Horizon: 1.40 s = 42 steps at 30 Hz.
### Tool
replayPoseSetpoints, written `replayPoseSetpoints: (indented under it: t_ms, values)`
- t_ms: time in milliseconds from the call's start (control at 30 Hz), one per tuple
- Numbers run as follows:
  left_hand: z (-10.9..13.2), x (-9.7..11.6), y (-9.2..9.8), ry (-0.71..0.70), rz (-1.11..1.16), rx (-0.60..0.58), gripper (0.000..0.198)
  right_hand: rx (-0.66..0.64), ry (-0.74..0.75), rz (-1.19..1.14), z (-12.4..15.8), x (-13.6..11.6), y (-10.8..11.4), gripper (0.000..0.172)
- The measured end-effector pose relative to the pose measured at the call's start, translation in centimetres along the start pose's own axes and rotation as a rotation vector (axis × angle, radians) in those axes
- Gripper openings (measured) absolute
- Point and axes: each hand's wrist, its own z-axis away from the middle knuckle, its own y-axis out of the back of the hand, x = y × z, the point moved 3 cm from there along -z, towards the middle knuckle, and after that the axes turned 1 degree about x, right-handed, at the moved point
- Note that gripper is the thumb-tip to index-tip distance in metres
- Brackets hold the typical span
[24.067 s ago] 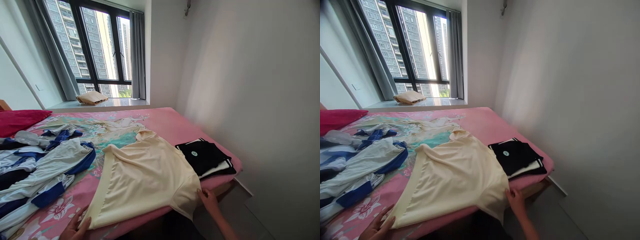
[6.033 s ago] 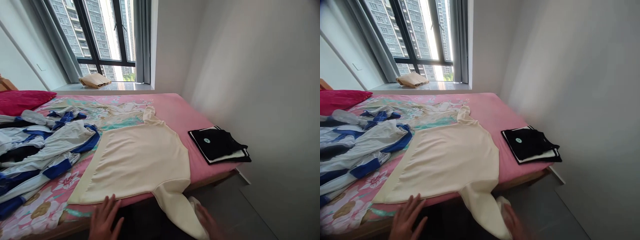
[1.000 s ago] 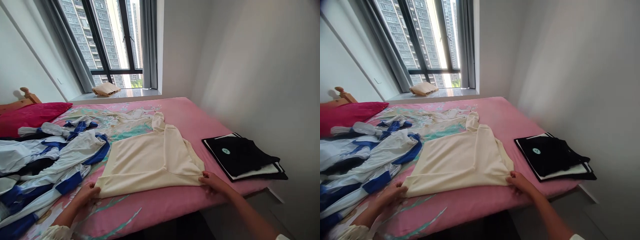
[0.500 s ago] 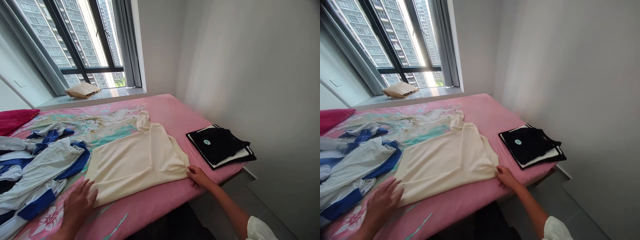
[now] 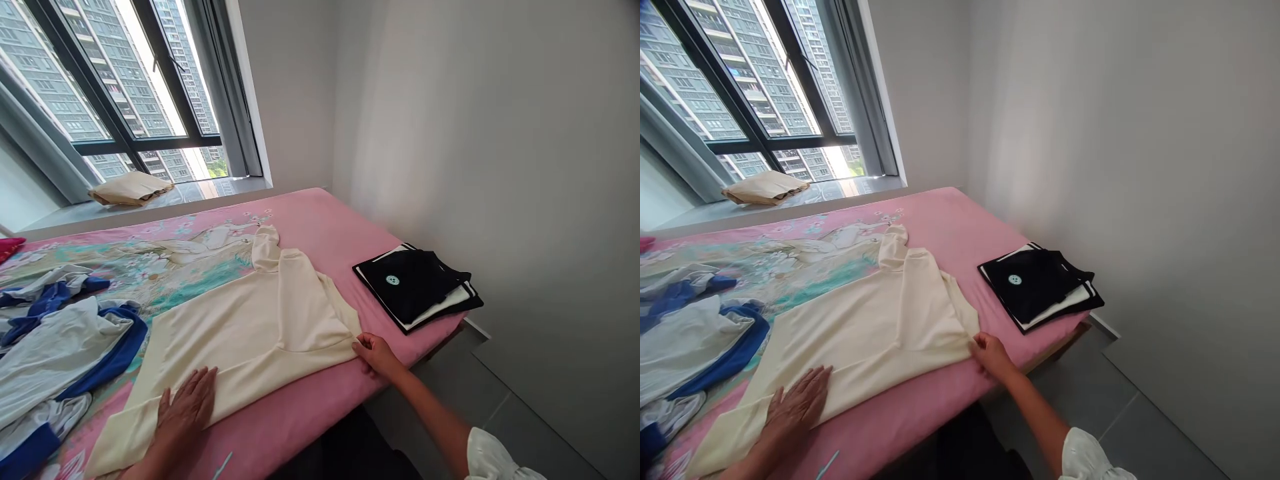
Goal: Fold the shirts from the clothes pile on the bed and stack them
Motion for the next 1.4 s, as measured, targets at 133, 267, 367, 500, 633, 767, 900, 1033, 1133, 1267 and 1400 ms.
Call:
replayPoseSetpoints:
  t_ms: [133,267,367,500,633,767,900,1033,1133,1267,1400]
  values:
    - [0.0,0.6,-0.3,0.019,0.003,0.040,0.050,0.035,-0.024,0.036,-0.1,-0.2,0.1,0.037]
    - [-0.2,2.9,0.7,-0.029,0.022,0.102,0.049,0.107,0.110,0.222,0.8,-1.9,0.3,0.035]
    - [-0.7,6.5,1.4,-0.133,0.071,0.132,0.047,0.162,0.173,0.397,1.1,-2.6,-0.1,0.031]
    - [-1.6,10.0,1.0,-0.163,0.135,0.061,0.049,0.190,0.166,0.385,0.7,-1.9,-0.5,0.034]
    - [-2.3,9.2,0.5,-0.126,0.153,-0.011,0.048,0.169,0.186,0.351,0.4,-1.2,-0.4,0.037]
    - [-2.3,5.1,1.2,-0.012,0.087,-0.011,0.045,0.143,0.220,0.306,0.1,-0.8,-0.1,0.036]
    - [-2.1,1.8,2.5,0.014,0.001,-0.013,0.040,0.043,0.246,0.133,0.0,-0.5,0.3,0.031]
    - [-2.0,0.4,3.3,-0.029,-0.026,-0.029,0.042,-0.040,0.177,-0.054,0.3,-0.7,0.9,0.042]
    - [-1.9,-0.8,3.8,-0.034,0.005,-0.059,0.041,-0.082,0.108,-0.058,0.6,-1.1,1.0,0.040]
    - [-1.1,-3.8,4.7,-0.005,0.070,-0.123,0.032,-0.086,0.051,-0.038,0.7,-0.8,0.5,0.042]
    - [0.5,-7.8,5.6,0.159,0.071,-0.108,0.031,-0.094,-0.032,-0.038,0.5,0.6,-0.1,0.046]
